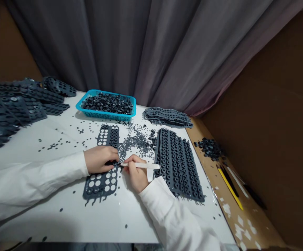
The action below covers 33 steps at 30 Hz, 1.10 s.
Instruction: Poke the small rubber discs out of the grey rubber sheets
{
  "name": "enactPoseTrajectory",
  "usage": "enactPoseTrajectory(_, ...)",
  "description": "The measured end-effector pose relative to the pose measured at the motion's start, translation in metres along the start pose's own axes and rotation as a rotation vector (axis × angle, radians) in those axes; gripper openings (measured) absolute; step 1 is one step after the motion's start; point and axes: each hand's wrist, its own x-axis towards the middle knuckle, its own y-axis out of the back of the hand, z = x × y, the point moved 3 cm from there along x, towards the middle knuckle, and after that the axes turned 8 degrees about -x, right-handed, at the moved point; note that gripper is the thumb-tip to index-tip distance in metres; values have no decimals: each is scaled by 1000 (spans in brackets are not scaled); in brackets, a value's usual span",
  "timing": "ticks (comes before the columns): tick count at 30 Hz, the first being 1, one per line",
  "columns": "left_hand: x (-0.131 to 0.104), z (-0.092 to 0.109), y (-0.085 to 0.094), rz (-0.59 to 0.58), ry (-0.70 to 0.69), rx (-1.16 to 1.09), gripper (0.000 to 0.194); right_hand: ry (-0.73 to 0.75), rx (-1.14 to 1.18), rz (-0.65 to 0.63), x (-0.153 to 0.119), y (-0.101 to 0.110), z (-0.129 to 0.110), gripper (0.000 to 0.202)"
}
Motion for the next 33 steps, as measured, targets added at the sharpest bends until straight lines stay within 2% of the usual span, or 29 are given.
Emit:
enactPoseTrajectory(7, 4, 11, -2, -10, -47, 169, 8, 100, -158, -16, -3, -1, -10, 20)
enactPoseTrajectory(10, 8, 18, -7, -62, -74, 268, 11, 159, -231, -9, -5, -2, -17, 20)
enactPoseTrajectory(13, 9, 17, -14, -70, -134, 215, 15, 214, -276, -12, -8, -3, -22, 19)
enactPoseTrajectory(15, 6, 6, -14, 44, -126, -32, 14, 231, -286, -21, -10, -4, -23, 19)
enactPoseTrajectory(16, 3, -4, -10, 143, -67, -240, 12, 229, -286, -22, -10, -4, -23, 18)
enactPoseTrajectory(19, -13, -44, 4, 501, 272, -919, 12, 194, -250, -30, -11, -3, -20, 19)
enactPoseTrajectory(21, -24, -63, 11, 622, 450, -1212, 16, 170, -200, -40, -9, -3, -17, 20)
enactPoseTrajectory(23, -30, -69, 13, 625, 569, -1484, 16, 134, -130, -13, -5, -1, -14, 21)
enactPoseTrajectory(25, -30, -66, 10, 552, 652, -1718, 20, 91, -69, 35, 1, 1, -10, 20)
enactPoseTrajectory(26, -28, -62, 8, 506, 653, -1745, 21, 70, -48, 52, 4, 1, -9, 20)
enactPoseTrajectory(27, -24, -58, 7, 463, 633, -1709, 21, 54, -36, 58, 6, 1, -8, 19)
enactPoseTrajectory(29, -14, -49, 5, 391, 526, -1445, 17, 36, -39, 44, 9, 0, -7, 18)
enactPoseTrajectory(33, 8, -30, 7, 234, 95, -577, 13, 34, -69, 13, 10, -2, -9, 18)
